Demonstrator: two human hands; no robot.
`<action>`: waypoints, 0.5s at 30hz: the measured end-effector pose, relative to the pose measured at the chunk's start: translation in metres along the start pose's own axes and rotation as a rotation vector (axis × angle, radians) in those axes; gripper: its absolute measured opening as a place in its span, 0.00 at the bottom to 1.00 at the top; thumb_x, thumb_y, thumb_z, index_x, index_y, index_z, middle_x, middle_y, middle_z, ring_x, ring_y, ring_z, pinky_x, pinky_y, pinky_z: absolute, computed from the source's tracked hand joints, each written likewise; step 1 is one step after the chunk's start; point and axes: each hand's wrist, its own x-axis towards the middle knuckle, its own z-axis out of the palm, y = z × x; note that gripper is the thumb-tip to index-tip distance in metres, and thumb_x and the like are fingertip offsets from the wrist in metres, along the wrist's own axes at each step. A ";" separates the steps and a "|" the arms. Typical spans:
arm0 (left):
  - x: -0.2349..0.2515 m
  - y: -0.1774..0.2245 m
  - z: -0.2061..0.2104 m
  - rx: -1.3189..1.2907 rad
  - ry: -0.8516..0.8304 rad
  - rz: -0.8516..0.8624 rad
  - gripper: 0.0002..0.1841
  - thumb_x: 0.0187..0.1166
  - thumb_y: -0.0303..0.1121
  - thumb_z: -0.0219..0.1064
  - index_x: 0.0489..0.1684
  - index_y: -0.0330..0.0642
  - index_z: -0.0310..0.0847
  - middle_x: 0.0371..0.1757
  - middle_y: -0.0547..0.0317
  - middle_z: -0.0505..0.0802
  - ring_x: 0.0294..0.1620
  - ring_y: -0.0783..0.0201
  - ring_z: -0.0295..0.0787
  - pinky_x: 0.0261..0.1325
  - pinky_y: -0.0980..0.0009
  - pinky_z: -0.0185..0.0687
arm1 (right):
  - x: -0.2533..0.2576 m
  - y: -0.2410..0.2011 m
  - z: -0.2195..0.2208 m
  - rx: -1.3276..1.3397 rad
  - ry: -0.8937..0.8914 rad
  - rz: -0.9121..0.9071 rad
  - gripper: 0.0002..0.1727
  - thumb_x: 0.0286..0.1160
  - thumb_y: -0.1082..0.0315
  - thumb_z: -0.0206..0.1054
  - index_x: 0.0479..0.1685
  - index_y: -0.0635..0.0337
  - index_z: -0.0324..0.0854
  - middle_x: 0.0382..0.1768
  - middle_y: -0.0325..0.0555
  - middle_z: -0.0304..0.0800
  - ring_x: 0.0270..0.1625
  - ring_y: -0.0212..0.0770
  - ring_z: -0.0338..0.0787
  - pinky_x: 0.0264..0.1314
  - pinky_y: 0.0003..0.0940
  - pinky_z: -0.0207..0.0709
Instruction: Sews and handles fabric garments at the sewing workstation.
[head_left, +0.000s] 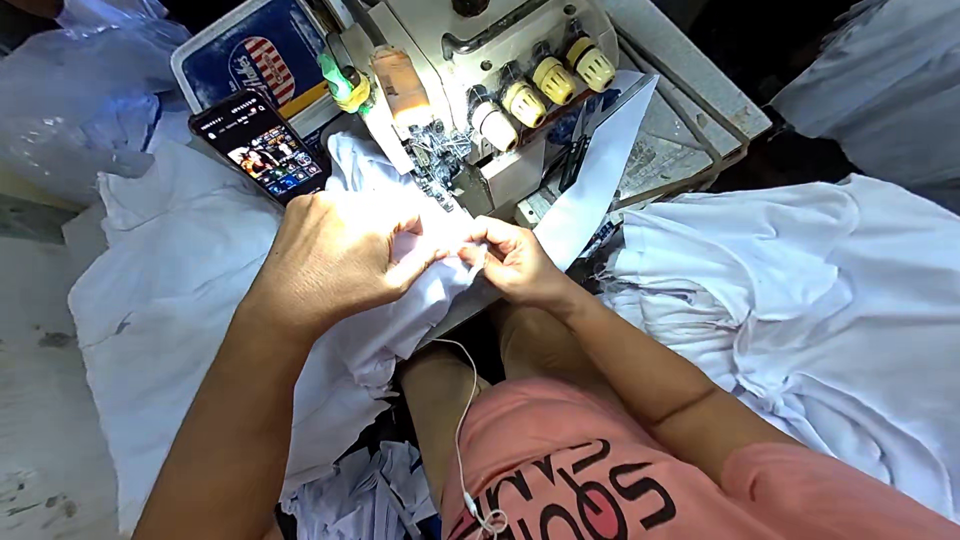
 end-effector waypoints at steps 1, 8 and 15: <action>0.000 0.002 0.001 -0.003 0.004 0.019 0.22 0.78 0.53 0.60 0.23 0.44 0.84 0.16 0.55 0.80 0.18 0.53 0.79 0.21 0.54 0.63 | -0.004 -0.001 0.001 -0.030 0.011 -0.007 0.05 0.78 0.78 0.64 0.37 0.69 0.84 0.36 0.42 0.84 0.35 0.20 0.80 0.40 0.12 0.76; 0.009 0.002 0.013 0.016 -0.050 0.015 0.19 0.78 0.48 0.65 0.25 0.41 0.82 0.19 0.50 0.83 0.22 0.46 0.84 0.22 0.50 0.66 | 0.002 0.009 0.002 -0.039 0.054 -0.027 0.06 0.77 0.78 0.64 0.36 0.72 0.84 0.38 0.43 0.84 0.37 0.19 0.80 0.42 0.11 0.75; 0.010 -0.042 0.023 0.038 -0.119 0.083 0.34 0.77 0.64 0.53 0.20 0.37 0.78 0.27 0.42 0.87 0.41 0.38 0.89 0.70 0.28 0.60 | 0.015 0.021 0.002 0.020 0.035 -0.040 0.07 0.79 0.78 0.62 0.39 0.73 0.84 0.39 0.42 0.84 0.38 0.19 0.81 0.42 0.12 0.76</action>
